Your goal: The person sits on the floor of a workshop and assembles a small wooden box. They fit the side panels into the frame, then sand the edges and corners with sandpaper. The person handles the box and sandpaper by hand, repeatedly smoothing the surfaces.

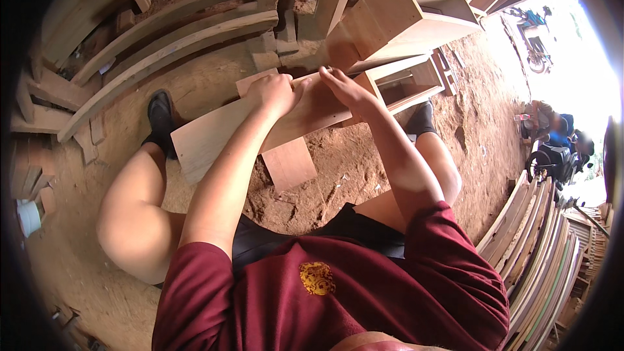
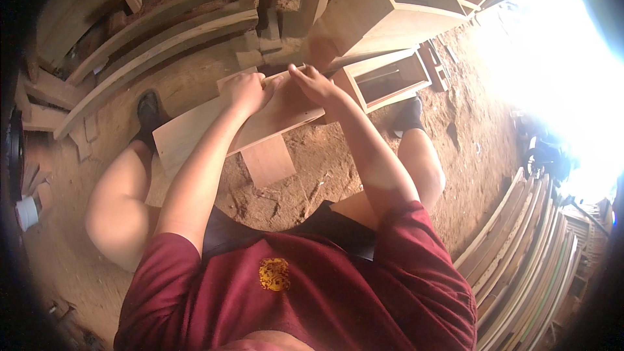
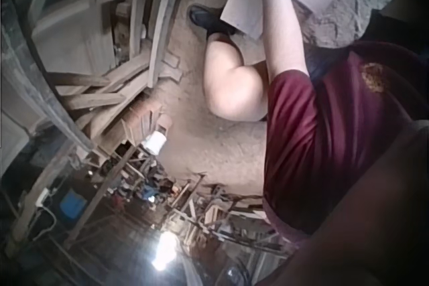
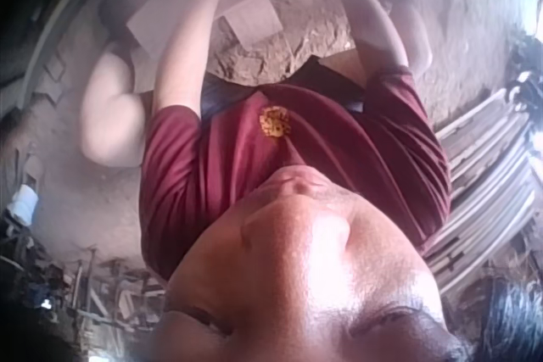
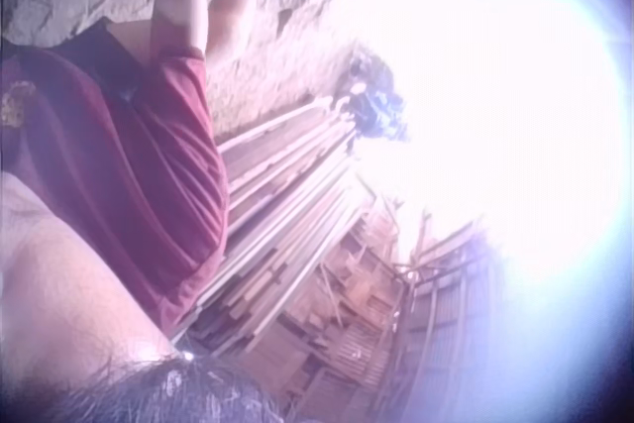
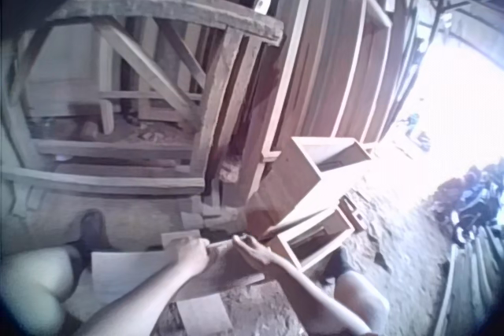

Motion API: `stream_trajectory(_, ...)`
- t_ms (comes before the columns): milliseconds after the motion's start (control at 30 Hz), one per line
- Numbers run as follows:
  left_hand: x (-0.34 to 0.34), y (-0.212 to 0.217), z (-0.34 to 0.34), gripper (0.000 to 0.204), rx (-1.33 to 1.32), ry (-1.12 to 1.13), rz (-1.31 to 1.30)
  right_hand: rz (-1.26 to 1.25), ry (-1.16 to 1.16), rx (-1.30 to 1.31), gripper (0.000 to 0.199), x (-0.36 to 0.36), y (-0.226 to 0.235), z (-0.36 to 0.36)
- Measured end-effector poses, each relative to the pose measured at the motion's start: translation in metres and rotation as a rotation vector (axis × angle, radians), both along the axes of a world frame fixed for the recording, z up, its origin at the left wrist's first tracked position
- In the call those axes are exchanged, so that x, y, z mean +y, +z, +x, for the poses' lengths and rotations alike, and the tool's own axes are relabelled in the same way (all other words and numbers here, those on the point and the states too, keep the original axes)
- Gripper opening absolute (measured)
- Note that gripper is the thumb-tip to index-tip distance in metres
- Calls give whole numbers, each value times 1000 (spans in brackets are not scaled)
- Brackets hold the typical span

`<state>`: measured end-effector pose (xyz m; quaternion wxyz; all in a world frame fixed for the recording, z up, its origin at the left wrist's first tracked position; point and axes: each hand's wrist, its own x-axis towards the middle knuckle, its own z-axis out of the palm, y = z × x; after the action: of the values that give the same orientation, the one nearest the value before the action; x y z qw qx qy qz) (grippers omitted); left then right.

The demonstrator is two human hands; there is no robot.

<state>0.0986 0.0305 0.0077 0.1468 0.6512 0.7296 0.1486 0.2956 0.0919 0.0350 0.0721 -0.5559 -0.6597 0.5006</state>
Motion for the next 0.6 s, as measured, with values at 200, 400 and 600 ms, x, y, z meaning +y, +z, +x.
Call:
stream_trajectory(200,6,-4,2,69,4,-30,60,57,23,108,89,35,-27,-6)
stream_trajectory(400,5,-8,-1,63,-103,-16,48,287,219,-245,51,-67,-28,73)
stream_trajectory(600,3,2,0,63,-97,-31,-6,-41,-140,353,58,-104,-3,116)
